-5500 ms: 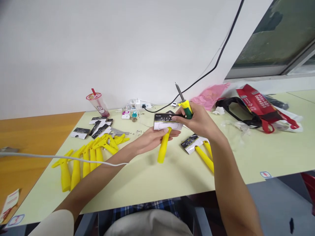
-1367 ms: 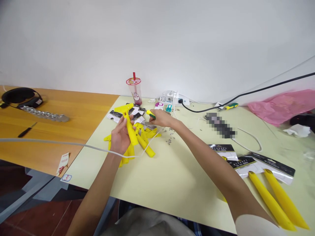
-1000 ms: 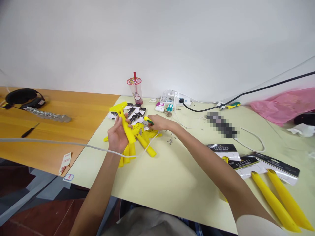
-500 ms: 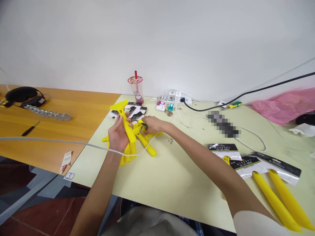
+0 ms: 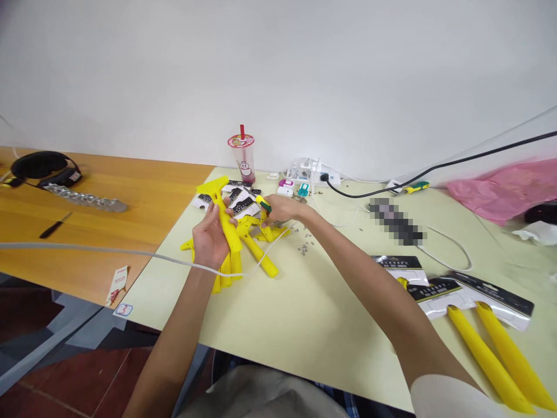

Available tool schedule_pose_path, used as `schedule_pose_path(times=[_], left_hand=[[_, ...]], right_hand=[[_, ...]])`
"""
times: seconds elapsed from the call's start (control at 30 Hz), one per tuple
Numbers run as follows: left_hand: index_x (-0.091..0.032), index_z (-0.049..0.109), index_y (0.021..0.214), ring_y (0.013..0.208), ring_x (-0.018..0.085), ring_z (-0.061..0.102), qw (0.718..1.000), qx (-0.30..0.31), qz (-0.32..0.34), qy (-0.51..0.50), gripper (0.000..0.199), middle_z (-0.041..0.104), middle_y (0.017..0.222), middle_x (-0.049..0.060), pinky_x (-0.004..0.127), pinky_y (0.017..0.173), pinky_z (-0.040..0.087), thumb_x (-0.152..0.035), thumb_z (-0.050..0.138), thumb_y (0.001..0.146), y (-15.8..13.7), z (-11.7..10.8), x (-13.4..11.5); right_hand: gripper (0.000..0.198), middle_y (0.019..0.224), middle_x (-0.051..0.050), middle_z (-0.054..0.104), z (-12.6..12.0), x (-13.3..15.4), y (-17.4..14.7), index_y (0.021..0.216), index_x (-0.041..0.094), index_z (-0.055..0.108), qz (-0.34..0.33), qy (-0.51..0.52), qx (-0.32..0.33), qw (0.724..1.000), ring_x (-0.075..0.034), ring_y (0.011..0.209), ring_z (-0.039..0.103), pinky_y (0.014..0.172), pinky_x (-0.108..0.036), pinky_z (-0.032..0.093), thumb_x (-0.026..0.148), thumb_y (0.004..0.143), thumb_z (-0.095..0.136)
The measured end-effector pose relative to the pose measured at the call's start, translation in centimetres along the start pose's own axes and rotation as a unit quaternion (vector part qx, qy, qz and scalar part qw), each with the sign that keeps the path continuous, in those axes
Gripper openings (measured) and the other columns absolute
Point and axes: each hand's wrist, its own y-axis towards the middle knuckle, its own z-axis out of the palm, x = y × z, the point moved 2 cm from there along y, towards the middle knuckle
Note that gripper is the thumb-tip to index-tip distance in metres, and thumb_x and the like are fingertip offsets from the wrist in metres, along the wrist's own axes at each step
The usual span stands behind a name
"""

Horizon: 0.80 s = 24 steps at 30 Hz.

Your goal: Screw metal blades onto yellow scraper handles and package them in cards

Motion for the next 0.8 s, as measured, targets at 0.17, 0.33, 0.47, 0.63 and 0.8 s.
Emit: schedule_pose_path(times=[0.17, 0.33, 0.47, 0.63, 0.8], left_hand=[[-0.022, 0.077, 0.114, 0.086, 0.01, 0.069, 1.0, -0.005, 0.001, 0.0, 0.018, 0.077, 0.125, 0.007, 0.019, 0.069, 0.056, -0.016, 0.072, 0.097, 0.1, -0.1, 0.1], [-0.022, 0.077, 0.114, 0.085, 0.01, 0.069, 1.0, 0.004, -0.002, 0.009, 0.02, 0.078, 0.122, 0.006, 0.019, 0.07, 0.056, -0.017, 0.076, 0.094, 0.0, -0.1, 0.4], [-0.022, 0.077, 0.116, 0.085, 0.012, 0.069, 0.999, 0.018, -0.007, 0.034, 0.027, 0.078, 0.119, 0.006, 0.022, 0.069, 0.057, -0.019, 0.081, 0.09, -0.3, 0.3, 0.7], [-0.022, 0.074, 0.119, 0.091, 0.017, 0.074, 0.994, 0.045, -0.027, 0.092, 0.036, 0.078, 0.127, 0.01, 0.024, 0.068, 0.058, -0.023, 0.087, 0.085, -1.0, 0.9, 1.5], [-0.017, 0.072, 0.118, 0.096, 0.023, 0.076, 0.976, 0.108, -0.038, 0.183, 0.045, 0.075, 0.135, 0.016, 0.028, 0.063, 0.06, -0.026, 0.091, 0.079, -1.8, 2.4, 2.7]], right_hand=[[0.04, 0.081, 0.001, 0.064, -1.3, 0.2, -0.9, 0.081, 0.023, 0.053, -0.002, 0.011, 0.0, 1.0, -0.019, 0.077, 0.057, 0.067, -0.031, 0.04, 0.031, 0.067, 0.09], [0.039, 0.085, 0.0, 0.063, -2.9, 0.9, -2.3, 0.082, 0.023, 0.052, -0.009, 0.017, -0.051, 0.999, -0.019, 0.078, 0.056, 0.069, -0.032, 0.04, 0.032, 0.071, 0.088], [0.034, 0.092, -0.002, 0.065, -5.3, 1.4, -4.9, 0.091, 0.024, 0.052, -0.009, 0.029, -0.143, 0.989, -0.02, 0.08, 0.058, 0.068, -0.033, 0.043, 0.037, 0.082, 0.081], [0.046, 0.085, 0.0, 0.066, -8.6, 2.4, -10.3, 0.089, 0.025, 0.05, -0.011, 0.127, -0.328, 0.936, -0.019, 0.073, 0.059, 0.062, -0.033, 0.046, 0.045, 0.078, 0.09], [0.058, 0.08, -0.002, 0.072, -9.8, 3.5, -15.4, 0.087, 0.027, 0.047, -0.032, 0.188, -0.419, 0.888, -0.019, 0.067, 0.062, 0.058, -0.034, 0.047, 0.06, 0.075, 0.093]])
